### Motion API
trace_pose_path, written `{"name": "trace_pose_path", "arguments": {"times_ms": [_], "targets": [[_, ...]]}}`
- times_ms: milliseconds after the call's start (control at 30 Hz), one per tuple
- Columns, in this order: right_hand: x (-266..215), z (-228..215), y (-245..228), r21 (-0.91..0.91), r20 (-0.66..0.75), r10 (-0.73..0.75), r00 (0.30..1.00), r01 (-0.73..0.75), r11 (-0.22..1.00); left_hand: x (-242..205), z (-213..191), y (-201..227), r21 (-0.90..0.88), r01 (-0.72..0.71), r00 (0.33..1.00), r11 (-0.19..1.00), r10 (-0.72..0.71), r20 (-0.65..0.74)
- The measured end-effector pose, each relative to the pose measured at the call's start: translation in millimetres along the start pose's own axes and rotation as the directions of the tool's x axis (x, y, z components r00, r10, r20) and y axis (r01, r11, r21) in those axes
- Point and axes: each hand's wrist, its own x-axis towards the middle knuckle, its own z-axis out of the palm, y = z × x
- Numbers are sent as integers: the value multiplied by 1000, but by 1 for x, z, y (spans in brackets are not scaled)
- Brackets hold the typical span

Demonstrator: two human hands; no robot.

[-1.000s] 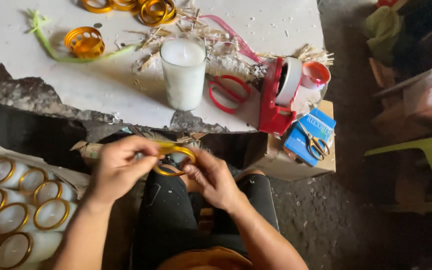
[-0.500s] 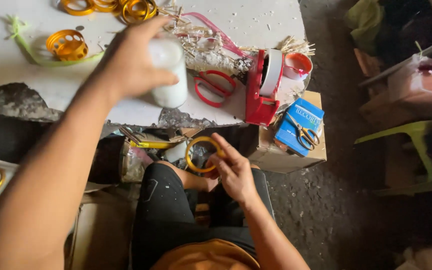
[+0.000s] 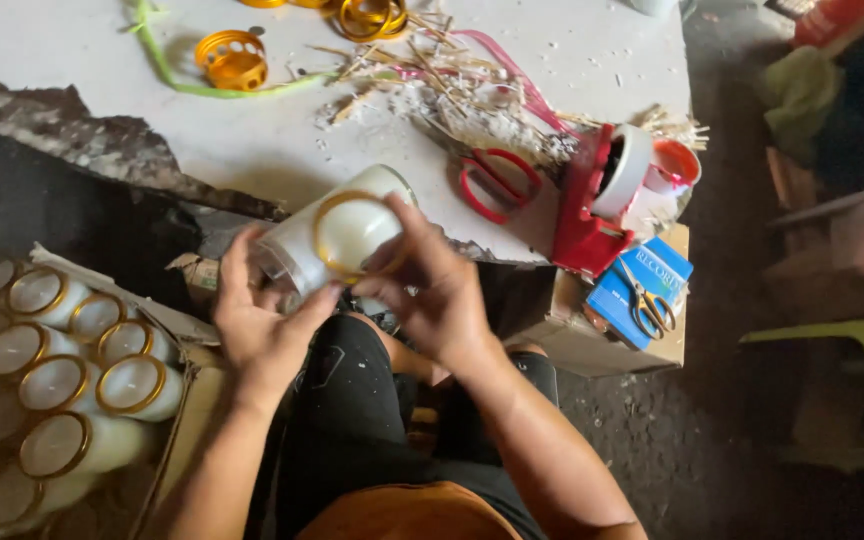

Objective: Assembling decorative candles by attaching gold rings and using tape and scissors.

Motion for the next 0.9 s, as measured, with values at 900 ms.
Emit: {"name": "trace_pose_path", "arguments": {"times_ms": [900], "targets": [[50, -2, 11, 367, -119, 114, 986, -63, 928, 11, 20, -25, -53, 104, 984, 993, -111, -140]]}}
